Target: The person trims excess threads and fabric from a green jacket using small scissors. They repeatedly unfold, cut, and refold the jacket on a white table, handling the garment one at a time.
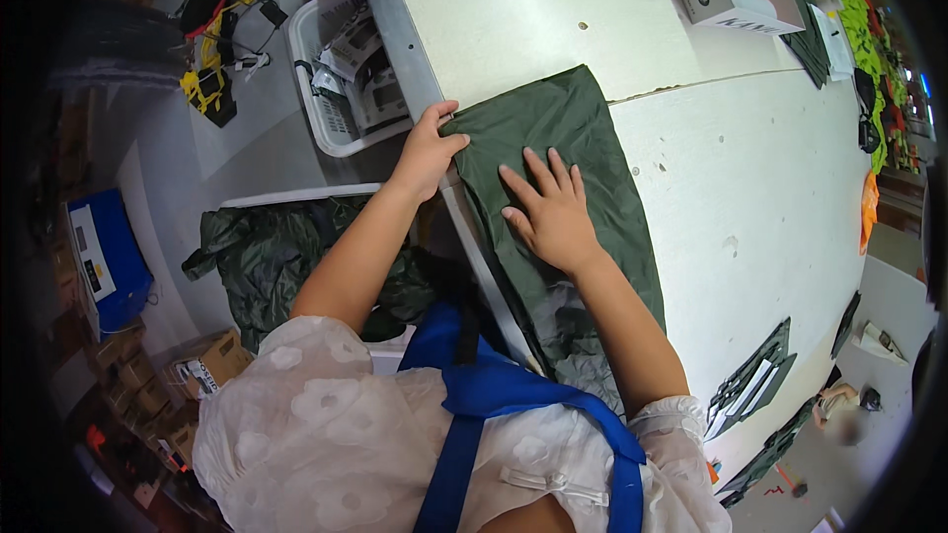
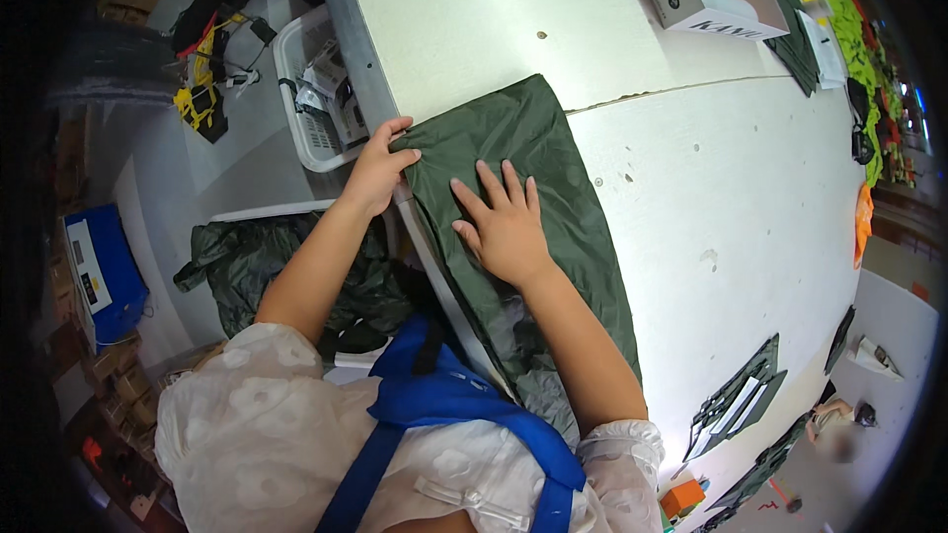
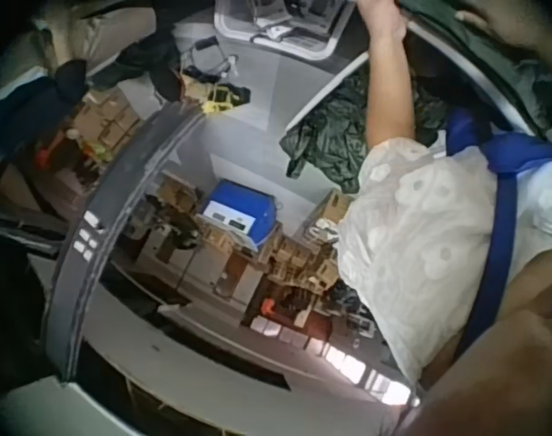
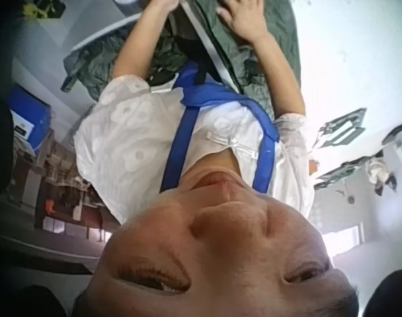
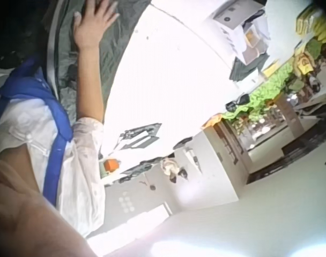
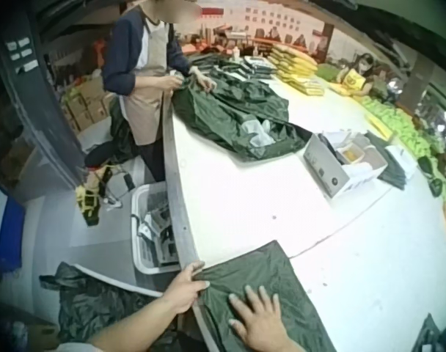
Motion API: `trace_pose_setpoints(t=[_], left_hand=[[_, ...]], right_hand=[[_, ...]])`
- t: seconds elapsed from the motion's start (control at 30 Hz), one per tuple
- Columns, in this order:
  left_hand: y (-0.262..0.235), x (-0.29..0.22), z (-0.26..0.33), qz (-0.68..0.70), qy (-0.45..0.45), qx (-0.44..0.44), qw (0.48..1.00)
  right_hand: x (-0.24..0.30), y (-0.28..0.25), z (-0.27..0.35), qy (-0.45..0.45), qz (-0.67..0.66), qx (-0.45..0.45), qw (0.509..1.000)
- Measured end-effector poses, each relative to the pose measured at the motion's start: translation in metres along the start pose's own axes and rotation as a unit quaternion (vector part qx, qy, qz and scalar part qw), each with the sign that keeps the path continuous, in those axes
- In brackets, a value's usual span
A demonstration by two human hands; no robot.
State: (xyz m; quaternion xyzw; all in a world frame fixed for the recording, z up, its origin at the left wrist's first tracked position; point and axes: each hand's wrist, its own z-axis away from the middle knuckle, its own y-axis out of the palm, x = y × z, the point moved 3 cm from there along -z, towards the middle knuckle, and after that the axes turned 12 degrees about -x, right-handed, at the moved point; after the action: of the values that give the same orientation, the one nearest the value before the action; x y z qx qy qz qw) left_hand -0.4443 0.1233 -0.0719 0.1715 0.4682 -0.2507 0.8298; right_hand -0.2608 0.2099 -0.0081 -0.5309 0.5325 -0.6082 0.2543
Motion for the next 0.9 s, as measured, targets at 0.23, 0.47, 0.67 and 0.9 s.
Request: trace_pose_setpoints(t=[0.23,0.47,0.67,0.9], left_hand=[[0.022,-0.036,0.026,-0.296,0.398,0.032,0.868],[0.016,-0.023,0.021,-0.203,0.248,-0.073,0.944],[0.015,-0.014,0.037,-0.043,0.175,-0.074,0.981],[0.035,-0.03,0.141,-0.189,0.679,0.088,0.704]], right_hand=[[-0.047,-0.022,-0.095,-0.07,0.09,-0.098,0.989],[-0.062,0.005,-0.145,-0.055,0.184,0.211,0.958],[-0.052,-0.023,-0.116,-0.096,0.154,0.106,0.978],[-0.034,-0.088,0.006,-0.162,0.125,-0.16,0.966]])
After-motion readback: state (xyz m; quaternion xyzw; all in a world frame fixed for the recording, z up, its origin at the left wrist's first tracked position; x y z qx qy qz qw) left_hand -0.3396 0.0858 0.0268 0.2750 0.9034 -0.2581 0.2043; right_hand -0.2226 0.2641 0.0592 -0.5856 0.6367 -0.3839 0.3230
